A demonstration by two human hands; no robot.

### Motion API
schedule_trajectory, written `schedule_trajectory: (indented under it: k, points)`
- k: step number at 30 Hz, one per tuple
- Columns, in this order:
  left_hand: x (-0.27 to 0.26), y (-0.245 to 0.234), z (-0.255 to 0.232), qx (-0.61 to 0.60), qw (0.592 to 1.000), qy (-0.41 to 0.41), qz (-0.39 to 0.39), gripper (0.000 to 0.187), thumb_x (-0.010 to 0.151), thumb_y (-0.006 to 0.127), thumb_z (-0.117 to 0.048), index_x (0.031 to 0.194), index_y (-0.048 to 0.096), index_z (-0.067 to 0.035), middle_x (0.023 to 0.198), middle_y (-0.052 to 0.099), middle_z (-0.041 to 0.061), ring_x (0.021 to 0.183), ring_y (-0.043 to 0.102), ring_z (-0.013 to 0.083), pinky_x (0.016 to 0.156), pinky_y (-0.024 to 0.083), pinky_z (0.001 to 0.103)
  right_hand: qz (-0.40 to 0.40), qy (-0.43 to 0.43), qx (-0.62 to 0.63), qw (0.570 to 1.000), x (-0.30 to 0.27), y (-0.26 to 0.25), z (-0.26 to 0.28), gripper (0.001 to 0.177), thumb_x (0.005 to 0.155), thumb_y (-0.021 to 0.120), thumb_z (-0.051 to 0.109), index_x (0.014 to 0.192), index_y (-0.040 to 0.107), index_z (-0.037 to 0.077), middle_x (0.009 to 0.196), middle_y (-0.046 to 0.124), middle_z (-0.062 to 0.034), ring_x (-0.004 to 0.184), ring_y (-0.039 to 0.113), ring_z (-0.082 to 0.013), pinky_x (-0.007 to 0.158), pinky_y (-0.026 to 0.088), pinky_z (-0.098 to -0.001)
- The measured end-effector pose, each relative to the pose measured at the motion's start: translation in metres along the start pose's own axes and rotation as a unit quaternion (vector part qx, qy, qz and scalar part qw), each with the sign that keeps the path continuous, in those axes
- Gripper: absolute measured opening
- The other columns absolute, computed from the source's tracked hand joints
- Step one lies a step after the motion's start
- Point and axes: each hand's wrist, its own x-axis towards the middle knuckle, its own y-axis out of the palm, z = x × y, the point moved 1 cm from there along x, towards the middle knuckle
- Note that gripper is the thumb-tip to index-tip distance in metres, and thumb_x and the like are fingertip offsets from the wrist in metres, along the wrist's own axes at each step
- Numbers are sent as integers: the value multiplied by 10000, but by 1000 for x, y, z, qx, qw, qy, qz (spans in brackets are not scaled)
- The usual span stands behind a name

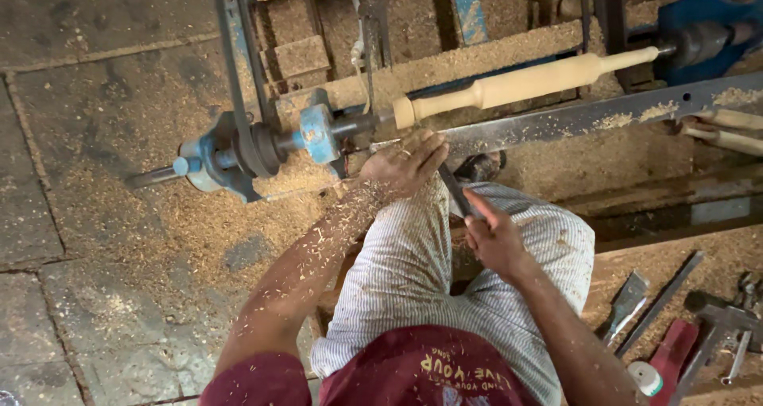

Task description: The person uses a chisel to shape a cylindrical piece of wood mounted on a rotating lathe. They hold the chisel with both hands, guiding it along the spinning wood to smooth and contour the surface, producing wood shavings.

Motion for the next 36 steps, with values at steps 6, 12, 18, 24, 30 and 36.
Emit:
schedule_trajectory:
  k: [6,12,18,24,30,36]
  points:
    - [63,-57,-23,22,987,-110,117,463,830,683,-141,1280,577,-120,1175,712,90,1091,730,269,911,622,404,-43,20,-332,942,-25,-30,35,574,997,580,328,1550,436,378,834,726,-58,489,538,-142,479,513,-323]
    - [143,-62,-74,-472,767,-336,276,465,963,637,-374,1224,578,7,1053,683,189,822,669,268,615,606,373,-325,-432,-597,593,-93,-67,61,365,1107,535,209,1468,485,227,1279,648,-118,975,728,-325,797,591,-480]
    - [125,-77,-113,-606,632,-472,106,218,1076,544,-277,1088,651,-86,1017,711,104,739,661,214,644,576,361,-165,-144,-129,967,-52,-7,-17,272,1029,517,90,1298,533,50,762,650,-56,522,620,-124,464,490,-321]
    - [46,-76,-39,-86,966,-206,134,441,889,636,-142,1328,658,-111,1367,655,75,1273,665,269,1083,600,380,16,-138,-43,989,-17,3,-60,315,1123,476,136,1408,569,41,733,579,-15,606,501,-76,554,443,-247]
    - [27,-30,-12,-55,990,-104,75,412,901,677,-187,1298,678,-75,1359,661,101,1302,623,282,1097,558,401,31,85,24,996,-11,-9,-23,579,1005,456,170,1579,383,190,651,566,-36,493,463,-146,467,412,-301]
    - [31,-29,-5,-44,991,-109,56,347,904,671,-168,1208,681,0,1257,710,154,1199,685,316,997,600,399,48,-34,28,998,0,-17,-30,570,1021,506,110,1582,401,109,693,508,-7,592,486,-91,519,431,-274]
